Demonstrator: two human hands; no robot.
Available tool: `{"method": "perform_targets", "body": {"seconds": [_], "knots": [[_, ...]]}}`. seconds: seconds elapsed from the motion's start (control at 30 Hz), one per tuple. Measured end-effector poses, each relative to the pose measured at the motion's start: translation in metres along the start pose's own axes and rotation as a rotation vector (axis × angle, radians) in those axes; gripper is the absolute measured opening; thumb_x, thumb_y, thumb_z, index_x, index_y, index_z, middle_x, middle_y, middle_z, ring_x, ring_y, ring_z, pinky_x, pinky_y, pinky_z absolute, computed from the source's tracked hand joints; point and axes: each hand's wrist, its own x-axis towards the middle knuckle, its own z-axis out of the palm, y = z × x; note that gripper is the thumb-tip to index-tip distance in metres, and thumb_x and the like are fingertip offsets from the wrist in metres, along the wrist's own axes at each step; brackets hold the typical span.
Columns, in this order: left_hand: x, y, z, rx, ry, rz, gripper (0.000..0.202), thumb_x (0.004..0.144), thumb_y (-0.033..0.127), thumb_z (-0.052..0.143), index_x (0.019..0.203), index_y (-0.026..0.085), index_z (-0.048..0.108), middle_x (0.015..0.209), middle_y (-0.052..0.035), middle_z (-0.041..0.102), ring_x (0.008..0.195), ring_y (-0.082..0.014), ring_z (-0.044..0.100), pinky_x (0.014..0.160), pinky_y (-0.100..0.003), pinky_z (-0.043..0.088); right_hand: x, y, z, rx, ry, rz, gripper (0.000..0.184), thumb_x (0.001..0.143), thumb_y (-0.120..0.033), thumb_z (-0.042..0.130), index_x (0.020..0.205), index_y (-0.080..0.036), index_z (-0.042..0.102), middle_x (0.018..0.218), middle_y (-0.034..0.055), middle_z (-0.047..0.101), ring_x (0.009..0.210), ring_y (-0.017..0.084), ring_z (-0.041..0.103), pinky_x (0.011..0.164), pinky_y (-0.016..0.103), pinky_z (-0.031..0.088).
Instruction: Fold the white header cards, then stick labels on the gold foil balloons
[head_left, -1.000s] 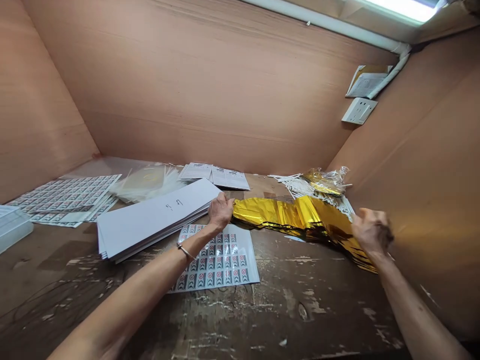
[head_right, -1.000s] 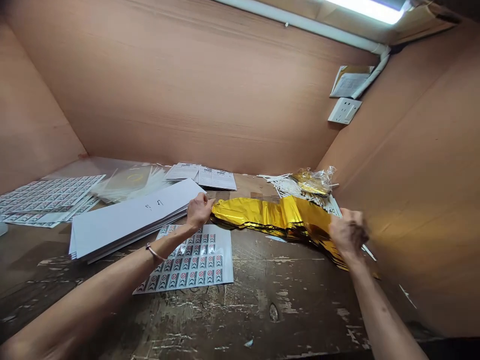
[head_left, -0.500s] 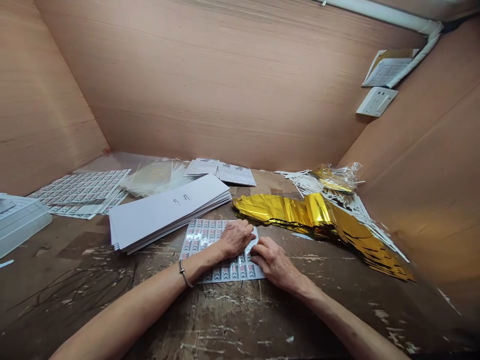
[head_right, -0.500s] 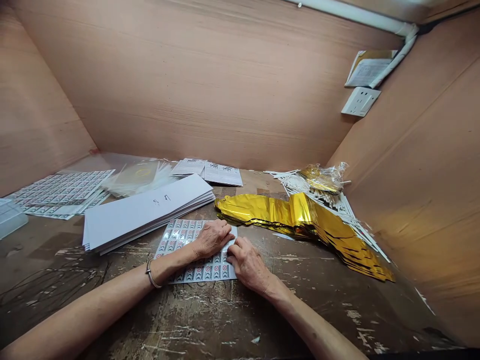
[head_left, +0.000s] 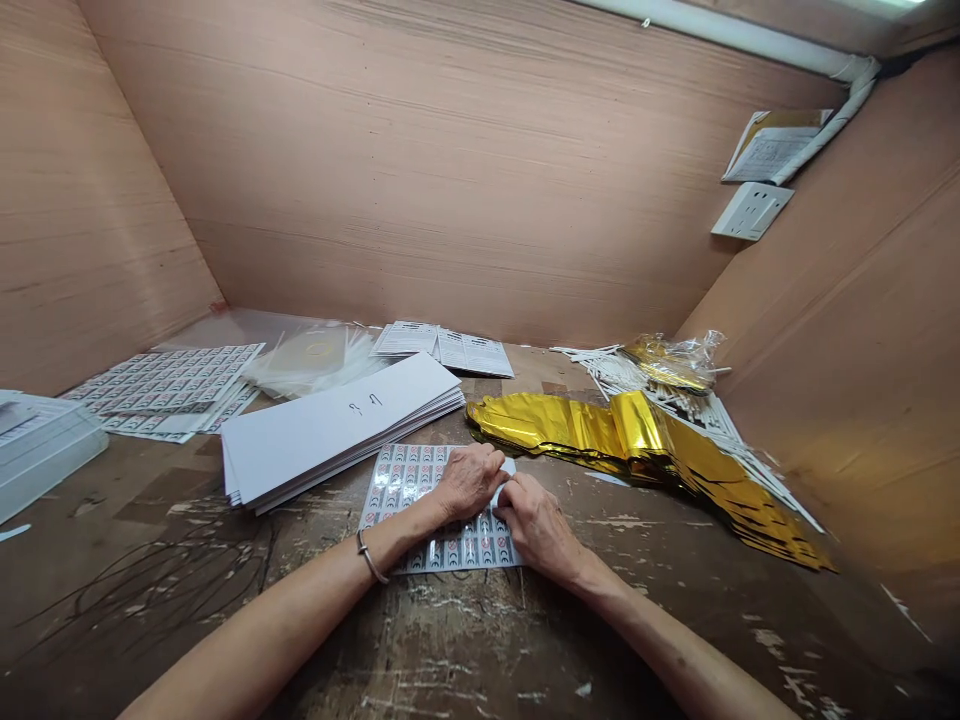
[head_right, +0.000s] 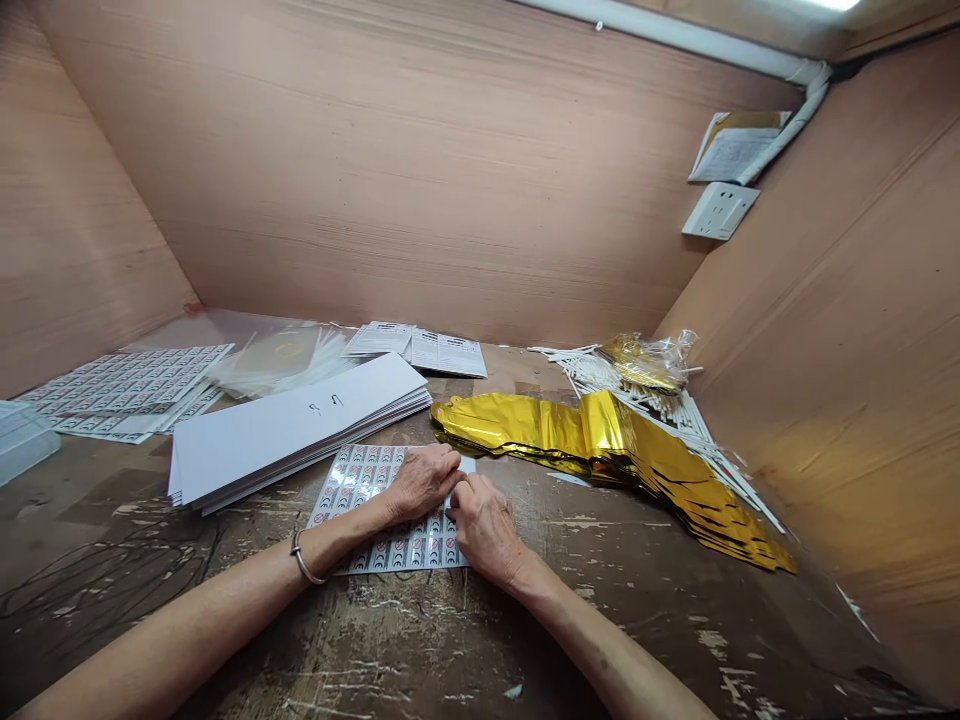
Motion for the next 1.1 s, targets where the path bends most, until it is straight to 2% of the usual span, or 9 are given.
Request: {"method": "perform_targets", "body": {"seconds": [0.1,0.17,0.33,0.43,0.53,0.7,0.8,0.93,1.1], "knots": [[0.0,-0.001,0.001,-0.001,-0.001,-0.002,0.021,0.083,0.03,0.043,0.076,0.016,0.057,0.075,-0.005,0.059,0.071,-0.017,0.054,0.059,-0.026,0.034,-0.003,-0.001,0.005,-0.013,0.029,-0.066,0.014,0.073,-0.003,0.041,0.074,-0.015,0.049,0.073,0.0044,0.051,0.069,0.015,0.043,0.062,0.026,0.03],[0.0,-0.002,0.001,-0.002,0.0,-0.006,0.021,0.083,0.03,0.043,0.076,0.016,0.057,0.075,-0.0051,0.059,0.071,-0.0172,0.054,0.059,-0.027,0.034,-0.005,-0.002,0.003,0.06,0.023,-0.063,0.014,0.072,-0.003,0.04,0.073,-0.015,0.047,0.072,0.0041,0.051,0.069,0.015,0.043,0.062,0.026,0.03],[-0.001,-0.002,0.002,-0.001,0.014,-0.003,0.022,0.084,0.027,0.039,0.076,0.016,0.057,0.075,-0.0047,0.058,0.071,-0.0174,0.054,0.06,-0.027,0.035,0.0,-0.004,-0.027,0.513,-0.102,0.069,0.007,0.072,-0.011,0.047,0.069,-0.017,0.046,0.065,-0.0022,0.048,0.061,0.01,0.042,0.057,0.022,0.032],[-0.001,-0.002,0.004,-0.002,0.022,0.014,0.024,0.085,0.029,0.038,0.076,0.016,0.057,0.075,-0.0044,0.058,0.073,-0.0174,0.054,0.062,-0.028,0.035,0.017,0.003,-0.049,0.698,-0.066,0.152,0.005,0.069,-0.019,0.052,0.067,-0.017,0.048,0.065,-0.0022,0.049,0.063,0.01,0.043,0.059,0.022,0.034],[-0.002,-0.002,0.005,-0.003,0.033,0.028,0.022,0.084,0.031,0.042,0.076,0.016,0.056,0.077,-0.004,0.058,0.074,-0.0173,0.054,0.063,-0.028,0.036,0.046,0.017,-0.058,0.836,0.001,0.253,0.013,0.064,-0.026,0.057,0.067,-0.016,0.05,0.063,-0.0023,0.049,0.059,0.009,0.043,0.055,0.022,0.034],[-0.002,-0.002,0.005,0.012,0.043,0.044,0.02,0.084,0.031,0.044,0.076,0.017,0.055,0.077,-0.0035,0.059,0.075,-0.0172,0.054,0.064,-0.028,0.036,0.102,0.043,-0.043,0.935,0.028,0.453,0.018,0.054,-0.024,0.062,0.064,-0.015,0.05,0.055,-0.0043,0.046,0.046,0.006,0.036,0.045,0.02,0.027],[-0.002,-0.002,0.004,0.011,0.036,0.047,0.019,0.083,0.031,0.045,0.076,0.017,0.055,0.077,-0.0035,0.058,0.074,-0.017,0.054,0.063,-0.028,0.036,0.126,0.05,-0.031,0.912,0.004,0.492,0.015,0.053,-0.019,0.062,0.06,-0.015,0.049,0.052,-0.0045,0.046,0.044,0.005,0.035,0.044,0.02,0.026],[-0.002,-0.002,0.004,0.011,0.04,0.048,0.019,0.083,0.031,0.045,0.075,0.017,0.054,0.077,-0.0033,0.058,0.075,-0.0172,0.053,0.064,-0.028,0.037,0.144,0.055,-0.019,0.871,-0.049,0.505,0.011,0.054,-0.013,0.061,0.057,-0.014,0.051,0.048,-0.0046,0.046,0.043,0.005,0.035,0.043,0.02,0.026],[-0.002,-0.003,0.004,-0.006,0.045,0.041,0.017,0.083,0.031,0.046,0.076,0.017,0.054,0.078,-0.0034,0.058,0.075,-0.0171,0.053,0.064,-0.028,0.037,0.154,0.059,-0.012,0.791,-0.077,0.531,0.009,0.056,-0.011,0.061,0.057,-0.014,0.053,0.046,-0.0048,0.046,0.041,0.005,0.035,0.043,0.02,0.026]]}}
